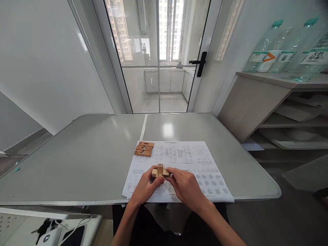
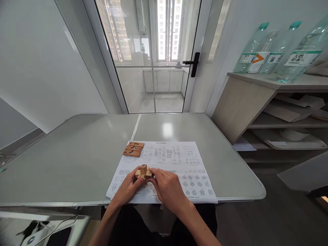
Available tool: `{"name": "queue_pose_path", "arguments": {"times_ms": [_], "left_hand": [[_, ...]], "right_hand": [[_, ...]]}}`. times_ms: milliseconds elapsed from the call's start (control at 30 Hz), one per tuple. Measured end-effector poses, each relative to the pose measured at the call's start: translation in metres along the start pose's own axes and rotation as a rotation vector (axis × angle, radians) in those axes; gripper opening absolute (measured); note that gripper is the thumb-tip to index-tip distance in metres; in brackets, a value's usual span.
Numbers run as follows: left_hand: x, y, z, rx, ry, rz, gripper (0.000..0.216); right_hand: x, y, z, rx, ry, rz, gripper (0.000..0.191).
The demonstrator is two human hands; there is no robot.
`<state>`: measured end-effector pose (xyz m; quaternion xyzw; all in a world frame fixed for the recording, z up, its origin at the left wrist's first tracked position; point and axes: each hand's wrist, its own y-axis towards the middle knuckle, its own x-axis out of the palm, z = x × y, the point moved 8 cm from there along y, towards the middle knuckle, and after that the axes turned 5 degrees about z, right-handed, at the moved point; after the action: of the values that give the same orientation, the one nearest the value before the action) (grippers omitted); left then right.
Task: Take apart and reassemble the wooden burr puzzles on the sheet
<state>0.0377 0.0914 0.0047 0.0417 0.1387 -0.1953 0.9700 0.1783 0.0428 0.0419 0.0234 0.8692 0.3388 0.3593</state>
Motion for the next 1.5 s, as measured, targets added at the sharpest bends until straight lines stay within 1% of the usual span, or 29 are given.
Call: {"name": "queue_pose_path", "arguments": {"times_ms": [233, 433, 500, 567, 667, 833, 900, 1033, 1133, 1333, 1400, 1500], "left_hand": [[-0.001, 0.003, -0.004, -0.006, -0.048, -0.011, 0.050], [-0.002, 0.001, -0.002, -0.005, -0.031, -0.010, 0.049], [-0.002, 0.000, -0.001, -0.007, -0.040, -0.003, 0.046], [-0.003, -0.001, -0.002, -0.013, -0.034, 0.015, 0.044], [-0.004, -0.003, -0.001, -0.021, -0.002, 0.030, 0.047], [-0.003, -0.003, 0.006, 0.005, 0.007, 0.014, 0.042], [-0.002, -0.002, 0.007, 0.012, 0.013, 0.004, 0.043], [0.000, -0.001, 0.005, 0.022, 0.035, -0.004, 0.046], [0.000, -0.001, 0.003, 0.020, 0.046, 0.000, 0.049], [-0.002, 0.000, -0.001, 0.015, -0.049, -0.010, 0.063], [-0.003, 0.000, -0.005, -0.002, -0.056, -0.002, 0.066], [-0.002, 0.001, -0.010, -0.034, -0.064, 0.003, 0.067]], "right_hand": [[0.005, 0.002, -0.001, -0.017, -0.048, -0.020, 0.021], [0.003, 0.005, -0.004, -0.024, -0.032, -0.057, 0.019], [0.003, 0.006, -0.002, 0.023, 0.008, -0.083, 0.018], [0.003, 0.007, 0.001, 0.108, 0.074, -0.092, 0.016], [0.003, 0.008, 0.002, 0.222, 0.197, -0.088, 0.012], [0.005, 0.009, 0.000, 0.282, 0.332, -0.082, 0.012], [0.005, 0.008, 0.000, 0.260, 0.319, -0.091, 0.012], [0.004, 0.006, -0.003, 0.136, 0.211, -0.082, 0.017], [0.003, 0.005, -0.004, 0.075, 0.159, -0.074, 0.018], [0.001, 0.014, -0.012, -0.071, 0.059, -0.114, 0.019], [0.001, 0.017, -0.014, -0.090, 0.039, -0.130, 0.019], [0.000, 0.018, -0.012, -0.057, 0.035, -0.151, 0.017]]}}
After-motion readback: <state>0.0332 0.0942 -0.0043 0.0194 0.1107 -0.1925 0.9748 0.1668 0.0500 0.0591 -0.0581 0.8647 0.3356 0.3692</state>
